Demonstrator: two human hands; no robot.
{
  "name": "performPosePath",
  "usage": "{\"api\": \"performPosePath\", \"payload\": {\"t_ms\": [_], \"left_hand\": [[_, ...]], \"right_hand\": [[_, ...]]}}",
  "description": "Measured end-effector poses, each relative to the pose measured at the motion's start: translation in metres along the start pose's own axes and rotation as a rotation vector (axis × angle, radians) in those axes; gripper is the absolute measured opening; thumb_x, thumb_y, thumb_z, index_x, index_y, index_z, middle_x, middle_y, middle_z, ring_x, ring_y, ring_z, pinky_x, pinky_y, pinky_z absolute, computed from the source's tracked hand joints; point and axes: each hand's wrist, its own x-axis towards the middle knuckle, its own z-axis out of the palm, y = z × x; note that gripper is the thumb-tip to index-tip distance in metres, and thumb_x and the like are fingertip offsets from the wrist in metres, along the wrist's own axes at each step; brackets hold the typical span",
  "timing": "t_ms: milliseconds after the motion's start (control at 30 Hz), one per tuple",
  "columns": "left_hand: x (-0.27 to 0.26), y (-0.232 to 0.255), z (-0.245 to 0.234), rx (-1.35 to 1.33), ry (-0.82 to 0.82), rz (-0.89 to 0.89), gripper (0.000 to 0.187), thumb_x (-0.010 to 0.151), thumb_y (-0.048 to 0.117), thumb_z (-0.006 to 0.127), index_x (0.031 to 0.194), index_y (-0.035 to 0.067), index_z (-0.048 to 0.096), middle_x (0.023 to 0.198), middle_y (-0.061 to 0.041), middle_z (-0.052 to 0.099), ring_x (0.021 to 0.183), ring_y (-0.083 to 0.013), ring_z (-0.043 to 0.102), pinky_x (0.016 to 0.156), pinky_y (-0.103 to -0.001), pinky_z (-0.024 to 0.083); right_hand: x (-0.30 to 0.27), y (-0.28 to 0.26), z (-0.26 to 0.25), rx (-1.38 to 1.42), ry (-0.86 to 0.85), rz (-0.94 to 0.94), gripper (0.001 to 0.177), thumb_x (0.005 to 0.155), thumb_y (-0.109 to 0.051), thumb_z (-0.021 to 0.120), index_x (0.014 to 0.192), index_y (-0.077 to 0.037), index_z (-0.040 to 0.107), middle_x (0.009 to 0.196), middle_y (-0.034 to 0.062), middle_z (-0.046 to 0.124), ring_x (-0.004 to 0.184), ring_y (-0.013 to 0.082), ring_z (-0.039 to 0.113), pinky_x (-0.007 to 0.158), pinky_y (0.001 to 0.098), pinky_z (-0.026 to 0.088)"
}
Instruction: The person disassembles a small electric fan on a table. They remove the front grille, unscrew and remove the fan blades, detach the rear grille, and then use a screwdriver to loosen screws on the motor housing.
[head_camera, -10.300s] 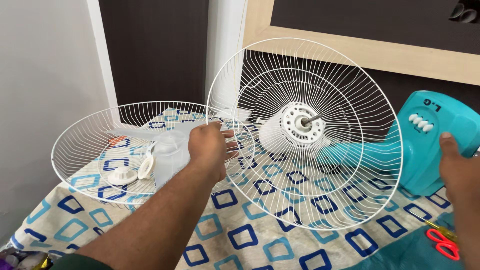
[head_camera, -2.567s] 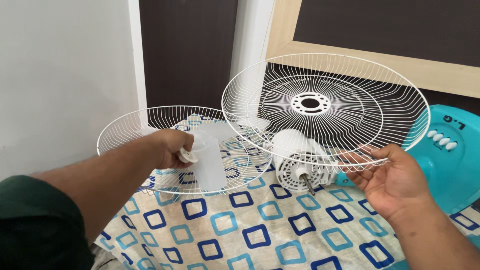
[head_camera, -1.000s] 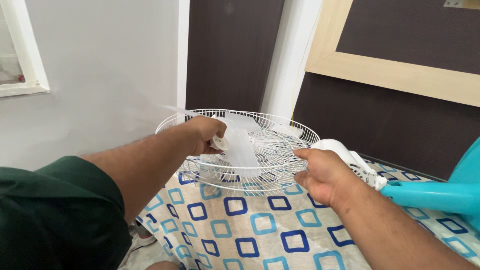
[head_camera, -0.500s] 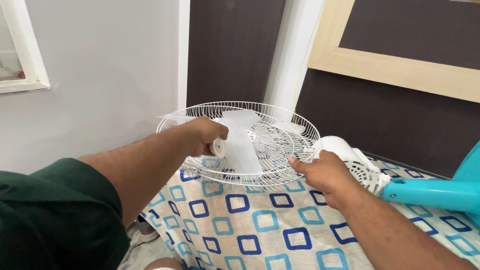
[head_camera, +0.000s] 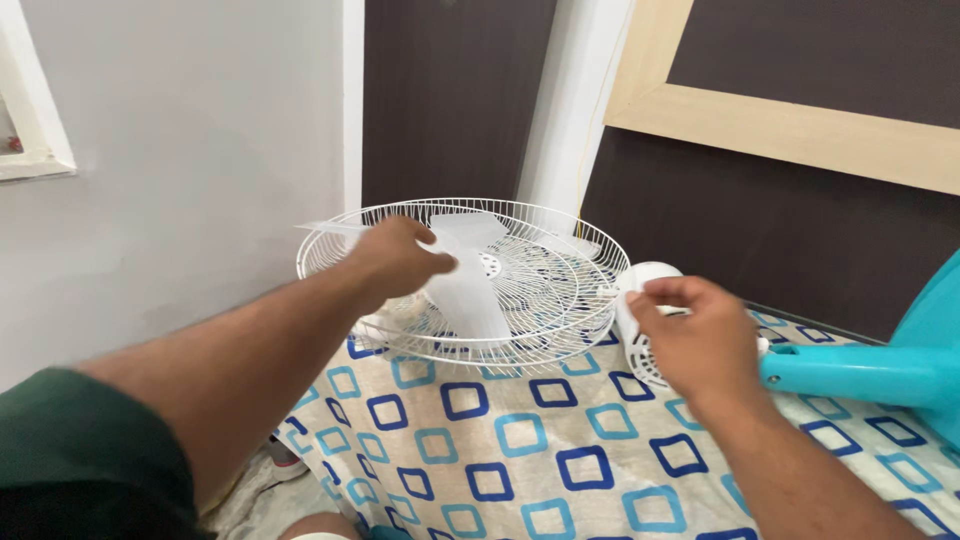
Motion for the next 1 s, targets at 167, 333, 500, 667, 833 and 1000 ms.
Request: {"api": "performPosePath", "payload": {"t_ms": [167,333,500,667,833,1000], "left_hand": [[-0.007,-0.017,-0.028,0.134,0.397,-0.202,0.047,0.086,0.041,0.078,0.130,0.027,0.070,0.118,-0.006,0.080,0.117,-0.0250,0.069,0.104,-0.045,0.048],[0.005,-0.060,-0.037,-0.397,0.514,-0.319,0.048,0.091,0.022,0.074,0.132,0.001,0.063,0.128,-0.022,0.068,0.109,-0.0339,0.072,0.091,-0.045,0.060],[0.019,-0.083,-0.029,-0.972,0.308,-0.405,0.043,0.101,0.013,0.056,0.134,-0.014,0.049,0.128,-0.029,0.063,0.106,-0.0392,0.074,0.082,-0.047,0.064],[0.015,-0.085,-0.018,-1.021,0.367,-0.501,0.041,0.102,0.012,0.051,0.135,-0.012,0.047,0.127,-0.028,0.062,0.104,-0.0393,0.072,0.079,-0.049,0.064],[0.011,-0.086,-0.013,-1.069,0.436,-0.541,0.040,0.102,0.012,0.050,0.135,-0.011,0.047,0.128,-0.026,0.062,0.105,-0.0378,0.072,0.079,-0.049,0.063],[0.014,-0.085,-0.010,-1.104,0.476,-0.555,0.040,0.101,0.012,0.050,0.135,-0.009,0.048,0.129,-0.025,0.062,0.106,-0.0364,0.071,0.080,-0.048,0.062]], "right_hand": [[0.029,0.062,-0.026,-0.088,0.235,-0.052,0.031,0.091,-0.029,0.079,0.113,-0.008,0.076,0.093,0.0138,0.078,0.084,0.0224,0.075,0.077,0.0372,0.057],[0.078,0.133,-0.060,-0.348,0.110,-0.149,0.062,0.075,-0.007,0.078,0.135,-0.010,0.066,0.129,0.0126,0.071,0.107,0.0299,0.071,0.094,0.0427,0.054],[0.115,0.152,-0.074,-0.793,-0.295,-0.238,0.100,0.062,-0.026,0.095,0.151,-0.021,0.048,0.144,0.0132,0.057,0.135,0.0318,0.053,0.115,0.0489,0.038],[0.114,0.120,-0.058,-1.026,-0.474,-0.177,0.103,0.058,-0.052,0.098,0.145,-0.023,0.052,0.142,0.0016,0.063,0.137,0.0216,0.056,0.127,0.0567,0.022],[0.101,0.107,-0.047,-0.913,-0.442,-0.109,0.096,0.056,-0.043,0.097,0.140,-0.021,0.057,0.117,0.0036,0.078,0.115,0.0231,0.073,0.114,0.0429,0.050],[0.100,0.117,-0.046,-0.902,-0.377,-0.151,0.087,0.063,-0.035,0.095,0.140,-0.018,0.058,0.107,0.0053,0.081,0.107,0.0235,0.077,0.114,0.0443,0.048]]}}
